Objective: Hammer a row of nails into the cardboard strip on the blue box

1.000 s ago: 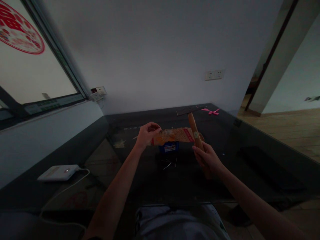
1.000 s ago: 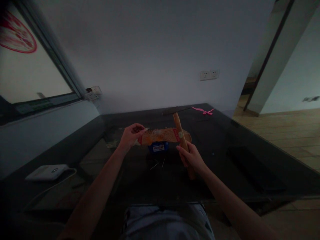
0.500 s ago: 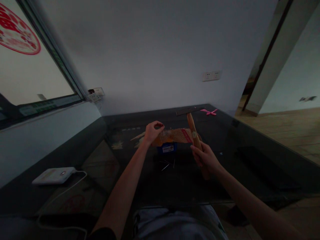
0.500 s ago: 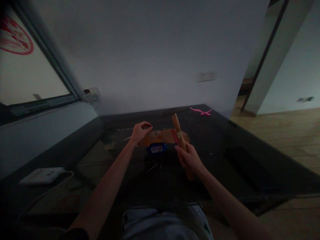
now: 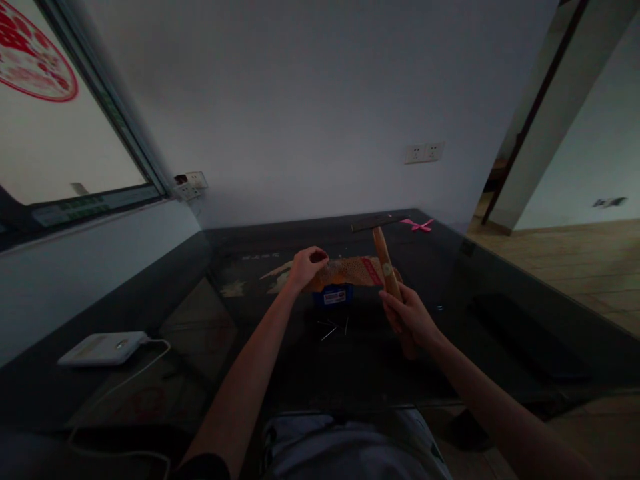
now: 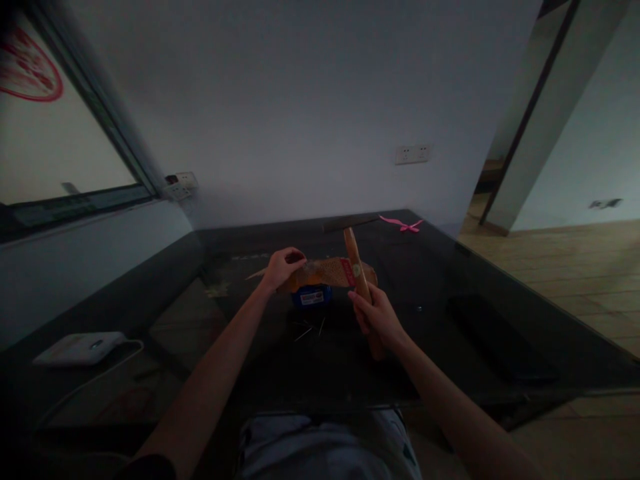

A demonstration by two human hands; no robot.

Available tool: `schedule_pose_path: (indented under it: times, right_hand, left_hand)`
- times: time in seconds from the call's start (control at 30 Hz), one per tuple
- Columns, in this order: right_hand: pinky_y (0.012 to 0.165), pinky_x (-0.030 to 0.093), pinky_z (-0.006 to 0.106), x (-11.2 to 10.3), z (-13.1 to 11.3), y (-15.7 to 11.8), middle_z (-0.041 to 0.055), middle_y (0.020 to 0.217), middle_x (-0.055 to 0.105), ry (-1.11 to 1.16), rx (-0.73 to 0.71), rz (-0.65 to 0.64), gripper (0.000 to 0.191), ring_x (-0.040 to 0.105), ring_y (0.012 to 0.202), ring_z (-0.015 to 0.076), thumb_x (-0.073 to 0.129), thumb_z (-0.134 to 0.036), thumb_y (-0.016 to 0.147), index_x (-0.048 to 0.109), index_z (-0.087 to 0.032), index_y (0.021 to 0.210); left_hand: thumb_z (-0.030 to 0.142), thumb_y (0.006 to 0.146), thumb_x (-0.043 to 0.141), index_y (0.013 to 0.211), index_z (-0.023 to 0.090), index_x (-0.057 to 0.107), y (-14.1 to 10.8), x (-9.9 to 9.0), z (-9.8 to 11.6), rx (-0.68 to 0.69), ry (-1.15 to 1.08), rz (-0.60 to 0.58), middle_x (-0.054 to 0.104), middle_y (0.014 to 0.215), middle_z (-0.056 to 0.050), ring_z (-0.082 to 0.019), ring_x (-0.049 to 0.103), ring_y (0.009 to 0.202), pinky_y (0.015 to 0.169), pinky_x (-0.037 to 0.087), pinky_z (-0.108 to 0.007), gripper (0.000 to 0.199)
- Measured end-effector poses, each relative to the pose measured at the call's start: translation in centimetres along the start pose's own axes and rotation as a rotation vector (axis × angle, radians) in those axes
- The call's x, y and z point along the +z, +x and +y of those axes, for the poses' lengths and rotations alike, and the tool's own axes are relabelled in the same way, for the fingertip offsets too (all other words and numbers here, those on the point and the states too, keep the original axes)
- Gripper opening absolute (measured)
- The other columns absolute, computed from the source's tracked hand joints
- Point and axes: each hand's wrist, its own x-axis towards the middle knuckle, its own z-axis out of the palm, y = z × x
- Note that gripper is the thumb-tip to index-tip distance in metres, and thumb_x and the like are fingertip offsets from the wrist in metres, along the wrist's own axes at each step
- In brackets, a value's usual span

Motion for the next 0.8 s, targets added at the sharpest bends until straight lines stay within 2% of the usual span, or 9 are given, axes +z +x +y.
schedule_pose_path:
  times: [0.6,0.8]
  right_hand:
    - [0.026,0.028,0.017,0.2,0.0,0.1,-0.0110,0.048,0.042,-0.087,0.004,0.002,0.030,0.036,0.028,0.0043,0.058,-0.045,0.078,0.040,-0.021,0.075]
    - [0.026,0.029,0.018,-0.4,-1.2,1.0,-0.0107,0.045,0.042,-0.240,0.001,-0.022,0.030,0.037,0.028,0.0055,0.056,-0.047,0.078,0.041,-0.021,0.076]
  left_hand:
    - [0.020,0.073,0.062,0.077,0.015,0.064,-0.2,0.2,0.8,-0.024,0.027,-0.033,0.067,0.077,-0.004,-0.015,0.062,0.073,0.071,0.049,-0.028,0.007]
    - [0.018,0.071,0.062,0.077,0.014,0.065,-0.3,0.1,1.3,-0.031,0.031,-0.048,0.068,0.077,-0.005,-0.016,0.062,0.072,0.070,0.049,-0.027,0.007]
